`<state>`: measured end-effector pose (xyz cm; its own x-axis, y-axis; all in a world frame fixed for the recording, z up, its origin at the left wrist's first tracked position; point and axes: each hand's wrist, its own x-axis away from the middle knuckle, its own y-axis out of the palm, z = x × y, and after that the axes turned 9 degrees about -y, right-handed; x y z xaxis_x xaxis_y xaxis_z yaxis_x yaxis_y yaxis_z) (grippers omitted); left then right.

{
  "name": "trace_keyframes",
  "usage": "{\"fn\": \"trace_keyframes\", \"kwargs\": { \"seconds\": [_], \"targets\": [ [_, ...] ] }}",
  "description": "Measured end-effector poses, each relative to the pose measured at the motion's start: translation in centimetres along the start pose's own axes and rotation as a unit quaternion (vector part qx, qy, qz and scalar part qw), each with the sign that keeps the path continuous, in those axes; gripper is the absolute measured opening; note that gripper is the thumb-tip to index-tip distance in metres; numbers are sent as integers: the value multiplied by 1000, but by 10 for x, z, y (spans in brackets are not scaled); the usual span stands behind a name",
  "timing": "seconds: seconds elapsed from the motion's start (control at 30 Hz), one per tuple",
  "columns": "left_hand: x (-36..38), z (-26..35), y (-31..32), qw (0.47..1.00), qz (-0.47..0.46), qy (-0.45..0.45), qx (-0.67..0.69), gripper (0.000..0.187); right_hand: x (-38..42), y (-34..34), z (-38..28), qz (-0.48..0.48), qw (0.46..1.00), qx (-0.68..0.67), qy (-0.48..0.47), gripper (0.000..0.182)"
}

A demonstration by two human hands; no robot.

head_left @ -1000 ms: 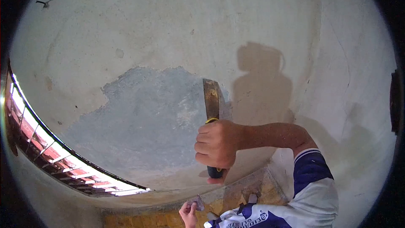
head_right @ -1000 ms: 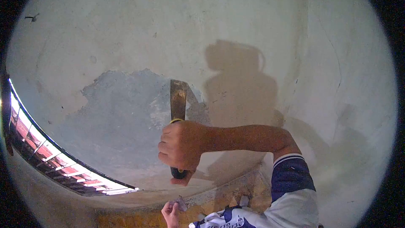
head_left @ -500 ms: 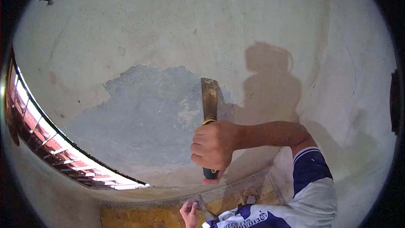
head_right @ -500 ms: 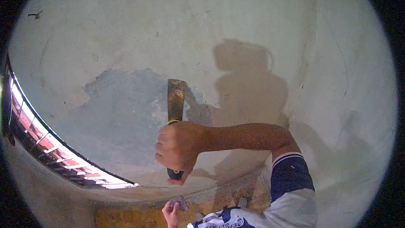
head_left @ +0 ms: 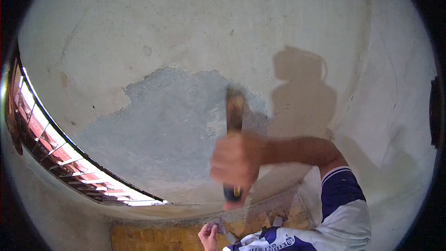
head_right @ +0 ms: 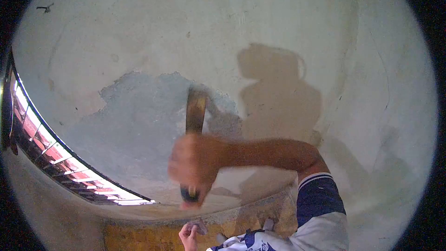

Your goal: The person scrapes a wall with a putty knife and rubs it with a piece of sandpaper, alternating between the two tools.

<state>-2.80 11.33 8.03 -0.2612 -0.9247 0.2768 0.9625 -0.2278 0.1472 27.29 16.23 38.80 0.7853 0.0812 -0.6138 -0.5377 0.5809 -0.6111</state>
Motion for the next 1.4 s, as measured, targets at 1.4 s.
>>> {"fn": "trace_keyframes", "kwargs": {
  "seconds": [1.4],
  "targets": [
    [-68,58,-19,933,129,278,-188,13,78,63,-200,113,646,-342,673,45]
  ]
}}
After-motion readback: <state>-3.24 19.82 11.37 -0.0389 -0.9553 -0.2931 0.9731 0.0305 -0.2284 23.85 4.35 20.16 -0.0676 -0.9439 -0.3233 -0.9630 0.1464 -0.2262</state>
